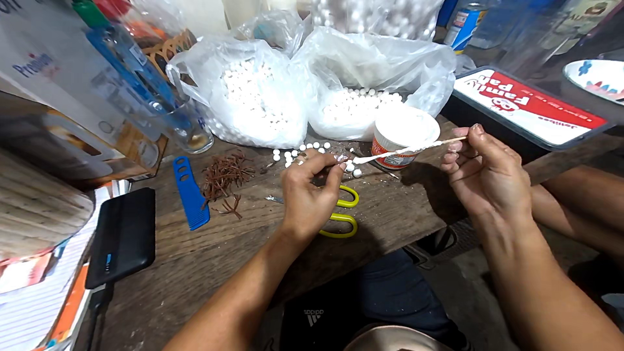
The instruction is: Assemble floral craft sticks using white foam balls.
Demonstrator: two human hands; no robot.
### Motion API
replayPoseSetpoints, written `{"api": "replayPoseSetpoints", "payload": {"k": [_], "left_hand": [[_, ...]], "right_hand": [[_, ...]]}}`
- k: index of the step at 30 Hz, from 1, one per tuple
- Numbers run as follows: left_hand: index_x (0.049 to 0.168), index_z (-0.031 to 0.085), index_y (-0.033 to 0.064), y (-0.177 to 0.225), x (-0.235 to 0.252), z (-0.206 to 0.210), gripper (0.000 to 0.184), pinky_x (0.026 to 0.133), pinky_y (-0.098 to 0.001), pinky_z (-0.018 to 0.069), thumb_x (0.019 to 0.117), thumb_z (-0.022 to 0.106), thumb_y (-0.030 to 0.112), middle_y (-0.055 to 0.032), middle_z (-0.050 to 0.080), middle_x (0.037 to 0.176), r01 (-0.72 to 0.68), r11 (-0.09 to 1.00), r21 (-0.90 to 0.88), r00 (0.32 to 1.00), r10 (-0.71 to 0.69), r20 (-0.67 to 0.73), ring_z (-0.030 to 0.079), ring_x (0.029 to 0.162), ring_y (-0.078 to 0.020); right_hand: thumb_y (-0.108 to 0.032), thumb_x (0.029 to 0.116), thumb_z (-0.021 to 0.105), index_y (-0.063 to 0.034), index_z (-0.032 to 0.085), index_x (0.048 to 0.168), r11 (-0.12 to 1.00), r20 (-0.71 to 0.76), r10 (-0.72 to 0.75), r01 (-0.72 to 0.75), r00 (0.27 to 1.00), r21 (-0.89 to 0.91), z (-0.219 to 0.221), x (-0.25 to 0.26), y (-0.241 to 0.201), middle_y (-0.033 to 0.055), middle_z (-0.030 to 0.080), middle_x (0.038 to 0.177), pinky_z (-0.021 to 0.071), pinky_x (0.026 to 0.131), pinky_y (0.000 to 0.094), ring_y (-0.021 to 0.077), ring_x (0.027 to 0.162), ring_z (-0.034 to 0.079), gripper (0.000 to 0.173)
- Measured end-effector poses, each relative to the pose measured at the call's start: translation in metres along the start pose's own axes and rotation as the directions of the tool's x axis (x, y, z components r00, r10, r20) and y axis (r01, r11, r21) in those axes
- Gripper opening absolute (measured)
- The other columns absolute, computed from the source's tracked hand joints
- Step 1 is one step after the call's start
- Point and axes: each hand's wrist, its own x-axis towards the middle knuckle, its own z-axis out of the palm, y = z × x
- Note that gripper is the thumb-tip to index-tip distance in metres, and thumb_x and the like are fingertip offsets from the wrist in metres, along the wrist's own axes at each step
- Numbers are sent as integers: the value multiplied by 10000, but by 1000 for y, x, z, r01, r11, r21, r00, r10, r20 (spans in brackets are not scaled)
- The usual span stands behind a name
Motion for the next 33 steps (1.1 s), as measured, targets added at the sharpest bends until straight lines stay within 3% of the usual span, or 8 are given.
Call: {"api": "replayPoseSetpoints", "payload": {"k": [10, 13, 18, 21, 24, 28, 31, 33], "left_hand": [[868, 723, -47, 0, 1, -1, 46, 720, -112, 499, 876, 688, -19, -34, 648, 808, 2, 999, -43, 1000, -3, -12, 598, 767, 25], [878, 725, -43, -2, 1, -2, 51, 713, -114, 492, 880, 682, -16, -32, 644, 809, 10, 999, -40, 1000, -11, -10, 591, 765, 20], [908, 713, -30, 1, 5, -11, 30, 681, -101, 507, 901, 689, -14, -34, 669, 888, 171, 984, -60, 985, -168, 47, 603, 750, 41], [914, 699, -23, 0, 7, -17, 31, 618, -100, 492, 895, 681, -39, -14, 658, 889, 248, 966, -78, 969, -245, 41, 571, 679, 52], [981, 695, -16, -2, 8, -25, 74, 645, -142, 546, 925, 668, -58, 14, 697, 872, 365, 922, -133, 931, -362, 49, 625, 675, 31], [972, 705, 11, -8, 14, -31, 156, 690, -200, 596, 925, 620, -110, 19, 729, 890, 543, 770, -336, 823, -567, 30, 681, 706, -29], [918, 696, 19, -10, 20, -35, 170, 701, -217, 603, 944, 579, -102, 11, 726, 833, 587, 692, -421, 771, -636, 29, 695, 703, -59], [873, 689, 42, -10, 21, -37, 163, 686, -218, 607, 960, 597, -60, 22, 720, 781, 578, 697, -425, 776, -631, 20, 698, 682, -57]], "right_hand": [[-139, 1121, 318, -88, 687, 929, 1000, -34, 20, -20, 999, 4, -8, 3, -1, -38, 703, 749, 566, 594, 153, 24, 621, 660, 419], [-151, 1119, 318, -114, 674, 965, 998, -39, -58, 57, 998, -22, -21, 12, -13, -58, 706, 781, 570, 628, 159, 23, 652, 664, 389], [-106, 1095, 368, -107, 670, 1012, 860, 82, -419, 424, 904, -285, -31, 35, -30, -85, 726, 787, 595, 637, 192, 36, 629, 680, 313], [-102, 1054, 499, -130, 683, 982, 763, 221, -418, 473, 881, -441, -26, 55, -18, -148, 701, 796, 585, 642, 187, -12, 663, 661, 200], [-142, 1021, 571, -82, 714, 1008, 660, 275, -343, 438, 898, -610, -26, 62, -12, -130, 649, 771, 507, 598, 137, -63, 623, 575, 155], [-231, 1035, 603, 4, 634, 1307, 242, 434, -503, 604, 747, -759, -24, 32, -29, 103, 602, 952, 426, 613, 215, 73, 710, 514, 361], [-138, 1014, 600, 92, 692, 1133, 240, 630, -468, 775, 620, -585, 11, 5, -20, 152, 675, 944, 526, 708, 214, 74, 769, 610, 274], [-131, 980, 604, 35, 751, 1010, 283, 735, -341, 810, 586, -514, 34, -1, -3, 110, 705, 887, 538, 706, 217, 69, 745, 632, 224]]}}
